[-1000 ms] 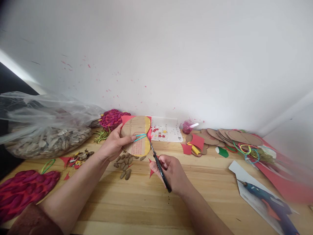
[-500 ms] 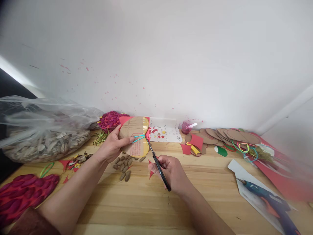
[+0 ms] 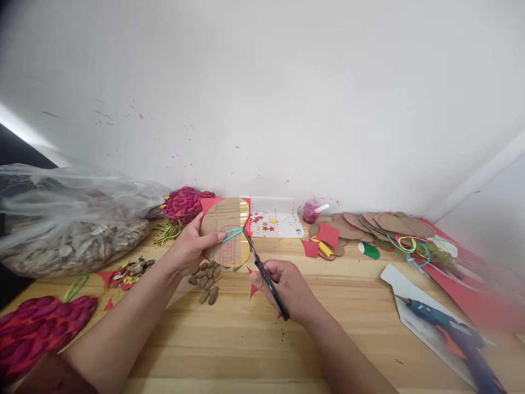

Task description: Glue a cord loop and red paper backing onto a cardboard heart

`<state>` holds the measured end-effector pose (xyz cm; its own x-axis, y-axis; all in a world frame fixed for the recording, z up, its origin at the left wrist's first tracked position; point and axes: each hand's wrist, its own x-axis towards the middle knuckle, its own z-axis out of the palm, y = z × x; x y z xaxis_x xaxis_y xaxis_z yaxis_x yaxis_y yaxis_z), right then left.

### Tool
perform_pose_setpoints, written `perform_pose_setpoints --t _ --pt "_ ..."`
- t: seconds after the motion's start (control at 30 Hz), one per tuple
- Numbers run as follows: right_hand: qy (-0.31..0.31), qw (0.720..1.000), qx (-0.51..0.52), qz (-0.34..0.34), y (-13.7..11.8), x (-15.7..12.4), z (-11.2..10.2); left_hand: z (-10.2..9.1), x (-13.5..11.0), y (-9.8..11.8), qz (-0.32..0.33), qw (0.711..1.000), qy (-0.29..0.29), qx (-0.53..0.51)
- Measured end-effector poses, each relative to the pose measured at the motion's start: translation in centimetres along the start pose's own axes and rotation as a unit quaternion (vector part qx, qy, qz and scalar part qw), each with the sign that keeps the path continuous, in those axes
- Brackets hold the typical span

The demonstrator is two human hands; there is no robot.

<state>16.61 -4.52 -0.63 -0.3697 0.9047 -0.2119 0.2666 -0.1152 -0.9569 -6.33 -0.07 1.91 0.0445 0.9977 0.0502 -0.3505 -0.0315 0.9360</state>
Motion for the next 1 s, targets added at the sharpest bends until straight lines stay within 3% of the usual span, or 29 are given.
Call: perform_pose_setpoints --t 1.0 --pt "0.014 1.0 0.005 -0.01 0.2 0.12 0.09 0.71 -0.2 -0.51 -0.009 1.0 0.002 -0.021"
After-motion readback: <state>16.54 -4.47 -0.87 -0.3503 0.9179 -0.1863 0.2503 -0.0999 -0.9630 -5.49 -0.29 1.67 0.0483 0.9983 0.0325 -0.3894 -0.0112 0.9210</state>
